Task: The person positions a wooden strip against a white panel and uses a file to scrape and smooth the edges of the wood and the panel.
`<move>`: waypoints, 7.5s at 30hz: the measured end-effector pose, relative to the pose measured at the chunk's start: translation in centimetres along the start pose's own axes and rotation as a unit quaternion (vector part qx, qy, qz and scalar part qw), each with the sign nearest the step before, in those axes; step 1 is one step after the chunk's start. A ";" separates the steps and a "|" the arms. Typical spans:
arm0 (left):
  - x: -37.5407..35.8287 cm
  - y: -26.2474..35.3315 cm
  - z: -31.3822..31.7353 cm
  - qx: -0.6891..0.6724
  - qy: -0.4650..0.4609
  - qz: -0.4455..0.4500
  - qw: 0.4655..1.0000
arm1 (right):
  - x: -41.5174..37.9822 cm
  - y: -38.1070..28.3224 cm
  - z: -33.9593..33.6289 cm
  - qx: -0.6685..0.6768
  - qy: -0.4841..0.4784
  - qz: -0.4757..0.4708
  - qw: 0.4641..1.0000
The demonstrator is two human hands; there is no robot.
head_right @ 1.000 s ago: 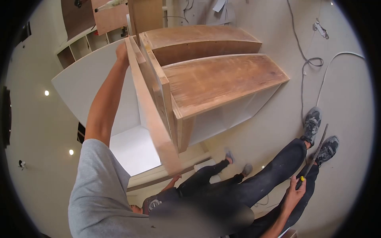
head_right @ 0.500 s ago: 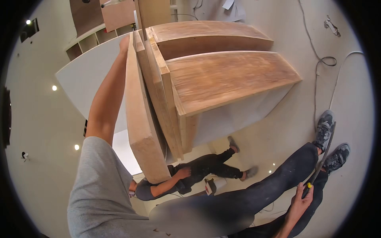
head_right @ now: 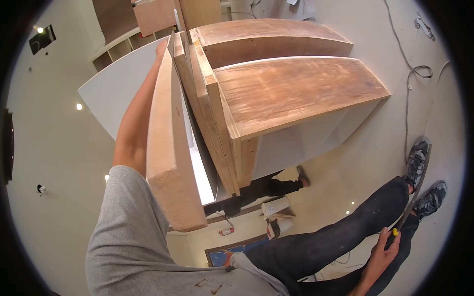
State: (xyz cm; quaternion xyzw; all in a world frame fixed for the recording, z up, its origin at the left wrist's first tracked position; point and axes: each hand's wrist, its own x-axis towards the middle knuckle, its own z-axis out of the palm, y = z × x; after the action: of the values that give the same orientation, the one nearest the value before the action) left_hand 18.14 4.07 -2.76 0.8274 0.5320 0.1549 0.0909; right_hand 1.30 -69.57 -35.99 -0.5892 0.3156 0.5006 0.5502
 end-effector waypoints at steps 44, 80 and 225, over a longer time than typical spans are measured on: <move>-0.2 2.8 3.2 0.093 0.079 -0.123 0.985 | -17.4 -26.5 13.0 0.145 -0.008 -0.244 0.959; -0.8 3.4 3.6 0.045 0.072 -0.153 0.984 | -10.7 -37.0 10.4 -0.474 -0.099 -0.349 0.802; -3.4 5.7 1.8 0.021 0.176 -0.154 0.972 | -23.9 -44.5 15.5 -0.278 -0.130 -0.318 0.897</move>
State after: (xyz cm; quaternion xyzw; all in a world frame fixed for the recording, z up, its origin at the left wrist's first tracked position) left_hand 22.29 -1.40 -3.19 0.6969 0.6639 0.2710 0.0010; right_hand 31.46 -50.21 2.81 -0.7168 -0.1156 0.4384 0.5298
